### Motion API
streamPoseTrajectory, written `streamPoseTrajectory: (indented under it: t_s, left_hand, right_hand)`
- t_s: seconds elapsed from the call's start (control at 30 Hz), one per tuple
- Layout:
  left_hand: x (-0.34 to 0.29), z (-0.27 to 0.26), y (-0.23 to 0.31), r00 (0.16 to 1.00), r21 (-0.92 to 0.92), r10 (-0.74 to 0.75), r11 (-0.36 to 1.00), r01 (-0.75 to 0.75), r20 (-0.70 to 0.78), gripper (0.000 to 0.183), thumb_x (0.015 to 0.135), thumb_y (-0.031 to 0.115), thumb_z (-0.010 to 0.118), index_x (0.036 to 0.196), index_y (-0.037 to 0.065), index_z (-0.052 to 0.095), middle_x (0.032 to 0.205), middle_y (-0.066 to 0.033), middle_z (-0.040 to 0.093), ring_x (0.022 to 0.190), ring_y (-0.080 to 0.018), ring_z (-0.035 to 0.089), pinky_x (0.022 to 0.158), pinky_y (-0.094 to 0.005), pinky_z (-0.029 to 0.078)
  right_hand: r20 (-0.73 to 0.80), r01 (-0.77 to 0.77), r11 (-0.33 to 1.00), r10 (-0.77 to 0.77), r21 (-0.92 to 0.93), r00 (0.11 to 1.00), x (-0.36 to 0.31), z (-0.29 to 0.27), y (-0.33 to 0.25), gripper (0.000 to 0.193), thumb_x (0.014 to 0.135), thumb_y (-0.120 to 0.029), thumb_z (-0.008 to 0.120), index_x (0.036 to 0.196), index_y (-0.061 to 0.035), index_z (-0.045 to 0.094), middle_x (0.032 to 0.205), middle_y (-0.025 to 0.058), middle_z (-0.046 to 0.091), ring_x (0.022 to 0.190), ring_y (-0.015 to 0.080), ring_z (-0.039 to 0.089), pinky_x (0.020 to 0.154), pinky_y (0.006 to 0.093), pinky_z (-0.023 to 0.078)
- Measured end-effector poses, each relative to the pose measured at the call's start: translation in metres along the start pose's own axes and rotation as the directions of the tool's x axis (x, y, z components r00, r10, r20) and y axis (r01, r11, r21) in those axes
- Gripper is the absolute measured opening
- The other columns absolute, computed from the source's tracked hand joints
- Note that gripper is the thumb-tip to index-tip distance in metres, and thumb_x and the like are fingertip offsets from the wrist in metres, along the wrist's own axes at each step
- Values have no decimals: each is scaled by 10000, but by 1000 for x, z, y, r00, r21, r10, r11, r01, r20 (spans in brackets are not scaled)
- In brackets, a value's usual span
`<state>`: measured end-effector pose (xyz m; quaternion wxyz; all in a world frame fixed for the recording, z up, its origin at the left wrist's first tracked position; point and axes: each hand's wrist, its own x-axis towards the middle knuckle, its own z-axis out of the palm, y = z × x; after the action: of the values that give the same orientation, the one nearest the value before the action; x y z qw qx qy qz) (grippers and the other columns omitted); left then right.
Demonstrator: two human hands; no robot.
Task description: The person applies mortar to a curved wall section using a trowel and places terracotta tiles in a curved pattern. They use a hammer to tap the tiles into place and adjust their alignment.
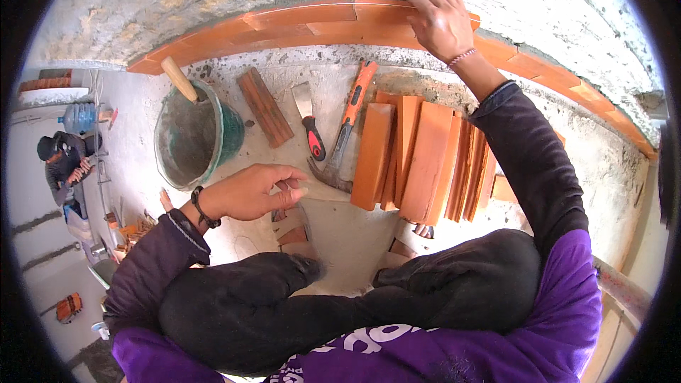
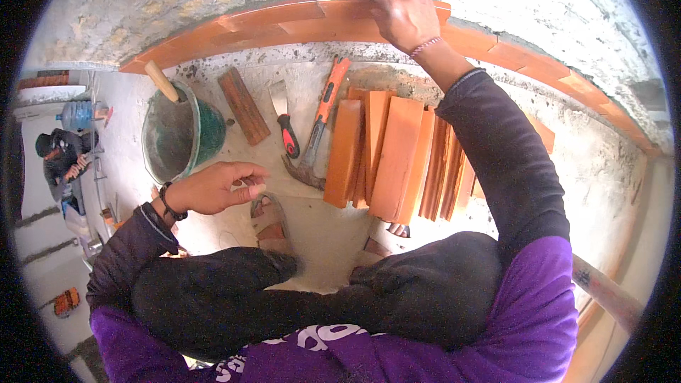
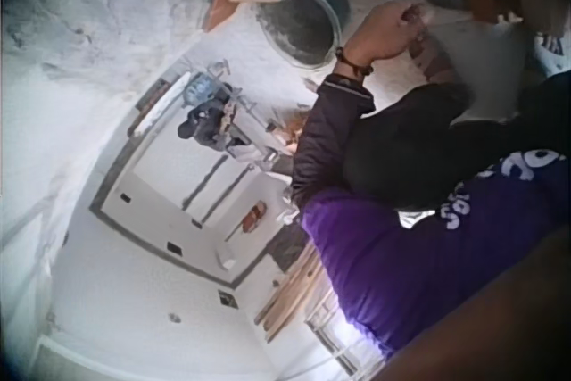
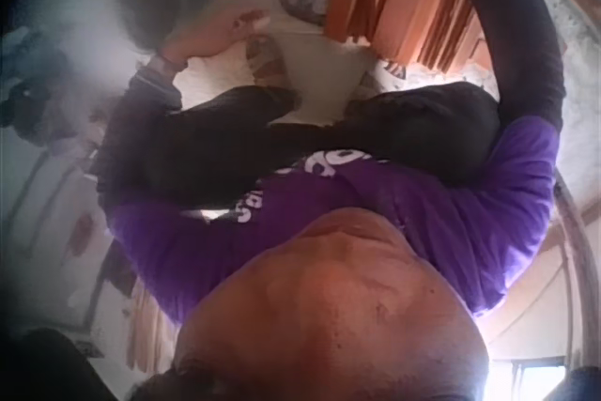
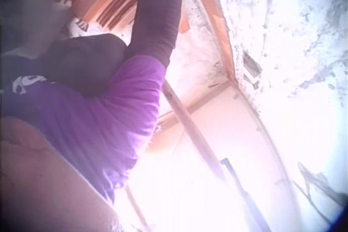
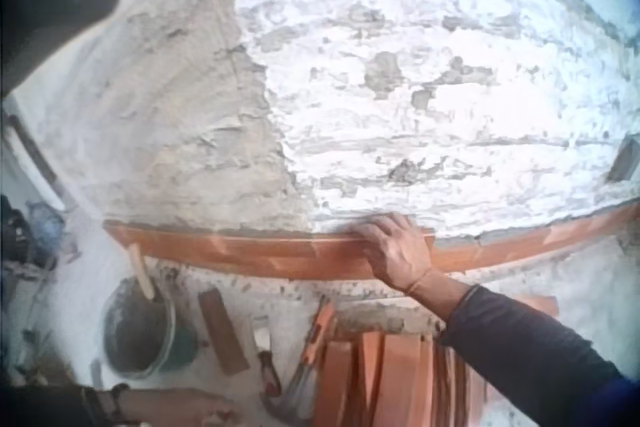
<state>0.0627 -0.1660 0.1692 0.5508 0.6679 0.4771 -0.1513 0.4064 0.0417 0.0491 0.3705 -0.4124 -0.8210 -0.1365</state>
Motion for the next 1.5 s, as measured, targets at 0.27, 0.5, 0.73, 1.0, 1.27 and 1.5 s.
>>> streamPoseTrajectory:
  t_s: [0.27, 0.5, 0.73, 1.0, 1.27, 1.5]
  left_hand:
    - [22, 9, -27, 993, -222, 112, 970, -104, 25, 464, 1007, 342, 544, 1304, -15, 533, 1056, -118, 658, 979, -190, 628, 875, -333, 500]
    - [55, 45, -65, 959, -373, 268, 883, -284, -94, 429, 1012, 291, 545, 1315, -12, 520, 1105, -87, 634, 997, -143, 594, 876, -298, 492]
    - [70, 32, -66, 947, -476, 283, 818, -322, -154, 416, 1015, 258, 542, 1328, -14, 504, 1108, -72, 634, 997, -122, 585, 873, -293, 491]
    - [105, 40, -66, 919, -703, 328, 601, -381, -217, 535, 1026, 370, 481, 1412, 7, 405, 1303, -131, 521, 1233, -203, 506, 1048, -353, 414]
    - [92, 14, -15, 838, -872, 240, -150, -466, -490, 940, 896, 757, 346, 1500, 54, 194, 1375, -196, 449, 1294, -279, 456, 1075, -445, 394]
    - [5, -50, -48, 470, -395, -117, -388, -832, -875, 545, 934, 640, 493, 1042, 107, 533, 800, -69, 579, 807, -194, 618, 749, -363, 542]
  right_hand:
    - [50, -856, 349, 917, 381, 396, -97, 5, 36, 495, 787, -284, 819, 1087, 42, 596, 1005, 124, 651, 820, 171, 642, 741, 328, 535]
    - [347, -909, 264, 860, 322, 373, -84, -2, 69, 648, 790, -280, 825, 1259, 76, 555, 926, 132, 693, 791, 171, 684, 689, 285, 554]
    - [549, -889, 355, 700, 289, 458, -83, -41, 63, 255, 836, -93, 748, 986, 18, 575, 903, 117, 692, 806, 170, 684, 749, 302, 578]
    - [522, -809, 406, 620, 425, 585, -60, -124, -32, 239, 851, -104, 755, 865, -79, 518, 811, 11, 642, 664, 80, 576, 589, 232, 492]
    - [362, -212, 895, 61, 392, 930, 35, -141, -171, 294, 760, -163, 826, 887, -42, 591, 951, 137, 715, 742, 190, 694, 577, 271, 527]
    - [534, -12, 714, -512, 700, 673, 121, -103, -247, 390, 654, -193, 881, 927, -36, 652, 960, 149, 698, 824, 272, 708, 671, 349, 563]
